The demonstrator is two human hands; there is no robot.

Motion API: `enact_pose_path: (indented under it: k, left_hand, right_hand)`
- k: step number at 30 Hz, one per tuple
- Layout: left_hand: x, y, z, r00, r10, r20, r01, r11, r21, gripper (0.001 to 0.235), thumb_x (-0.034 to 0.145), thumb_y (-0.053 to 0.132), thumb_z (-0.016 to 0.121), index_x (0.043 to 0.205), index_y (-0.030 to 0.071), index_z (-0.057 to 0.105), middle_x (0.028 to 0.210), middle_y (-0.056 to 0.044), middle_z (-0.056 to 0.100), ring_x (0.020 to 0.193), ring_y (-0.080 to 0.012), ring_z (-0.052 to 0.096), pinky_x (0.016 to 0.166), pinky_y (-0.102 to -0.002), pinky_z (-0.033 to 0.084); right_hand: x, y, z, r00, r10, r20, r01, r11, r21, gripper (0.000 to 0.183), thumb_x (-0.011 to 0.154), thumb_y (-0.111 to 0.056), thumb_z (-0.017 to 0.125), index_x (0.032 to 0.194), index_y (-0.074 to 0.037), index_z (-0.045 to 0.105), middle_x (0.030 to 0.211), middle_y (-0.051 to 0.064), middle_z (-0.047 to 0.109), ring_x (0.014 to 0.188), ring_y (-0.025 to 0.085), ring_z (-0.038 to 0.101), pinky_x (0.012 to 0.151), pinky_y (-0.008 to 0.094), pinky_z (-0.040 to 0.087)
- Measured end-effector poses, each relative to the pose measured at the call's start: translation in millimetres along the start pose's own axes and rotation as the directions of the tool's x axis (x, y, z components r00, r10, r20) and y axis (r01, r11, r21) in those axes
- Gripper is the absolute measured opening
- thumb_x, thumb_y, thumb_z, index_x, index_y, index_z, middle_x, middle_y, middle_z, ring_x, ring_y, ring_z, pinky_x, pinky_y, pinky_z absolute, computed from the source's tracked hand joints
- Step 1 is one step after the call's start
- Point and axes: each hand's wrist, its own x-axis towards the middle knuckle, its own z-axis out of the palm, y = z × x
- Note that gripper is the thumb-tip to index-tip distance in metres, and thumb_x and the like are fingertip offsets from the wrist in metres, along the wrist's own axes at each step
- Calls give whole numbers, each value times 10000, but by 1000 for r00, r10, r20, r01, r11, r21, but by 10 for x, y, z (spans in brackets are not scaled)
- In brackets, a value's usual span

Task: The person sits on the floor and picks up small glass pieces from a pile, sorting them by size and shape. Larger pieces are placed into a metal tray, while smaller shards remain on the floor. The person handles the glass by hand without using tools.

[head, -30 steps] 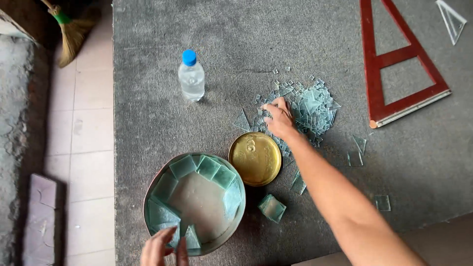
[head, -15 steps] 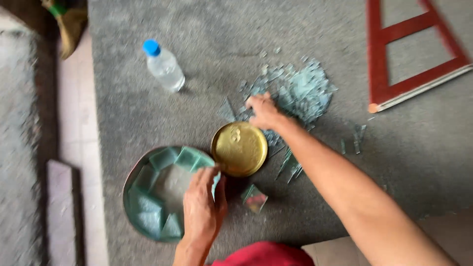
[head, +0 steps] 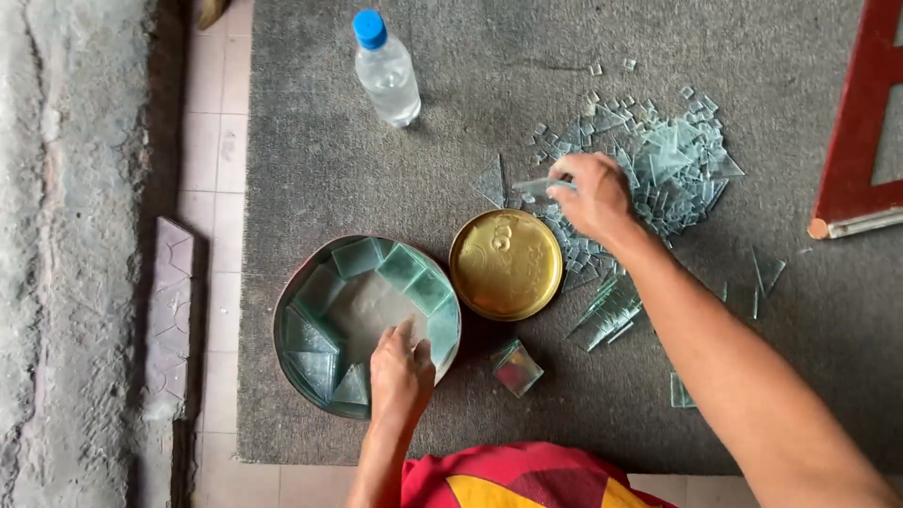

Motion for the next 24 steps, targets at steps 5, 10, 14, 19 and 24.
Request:
enact_pose_path:
  k: [5, 10, 14, 19, 24]
  left_hand:
    - [-29, 2, 45, 999, 31, 45, -30, 999, -21, 426, 1038, 72, 499, 1405, -28, 692, 1081, -221, 874, 769, -284, 880, 811, -457, 768]
    - [37, -197, 138, 998, -66, 17, 67, 994, -91, 366, 960, 285, 670, 1310, 240, 768, 1037, -65, 814, 883, -232, 795, 925, -412, 628]
    - [189, -173, 353, 972, -223, -73, 191, 933, -306, 490, 800, 244, 845, 1276, 131, 817, 1059, -150, 828, 1119, -403, 791, 1016, -587, 585]
    - [363, -305, 586, 947, -320, -23, 287, 878, -383, 502, 779, 271, 945, 1247, 135, 826, 1069, -116, 839, 1082, -325, 808, 999, -516, 626]
    - [394, -348, 592, 976, -214, 30, 213, 930, -300, 438, 893, 265, 909, 1281, 97, 797, 1129, -169, 795, 1082, -351, 774, 1025, -543, 620]
  right_hand:
    - [-744, 18, -414, 977, 198, -83, -112, 800, 589, 133, 1052, 67, 744, 1092, -56, 710, 1180, 157, 776, 984, 264, 839, 713, 243, 713]
    - [-1036, 498, 3, 937, 339, 79, -234, 445, 864, 108, 1104, 43, 738, 1166, -42, 710, 1037, 78, 701, 738, 125, 638, 542, 217, 546]
    - [-1181, 792, 196, 899, 426, -101, -113, 449, 886, 294, 1077, -216, 845, 1244, -29, 690, 888, 31, 667, 641, 38, 582, 429, 154, 481]
    - [-1478, 797, 106, 900, 417, -126, -117, 510, 852, 412, 1071, -154, 833, 1377, 38, 634, 865, 54, 604, 618, 71, 557, 414, 184, 448]
    - [-1787, 868, 227, 910, 400, -112, -147, 563, 813, 321, 1057, -91, 820, 1337, 4, 696, 866, 72, 659, 592, 127, 582, 412, 236, 485]
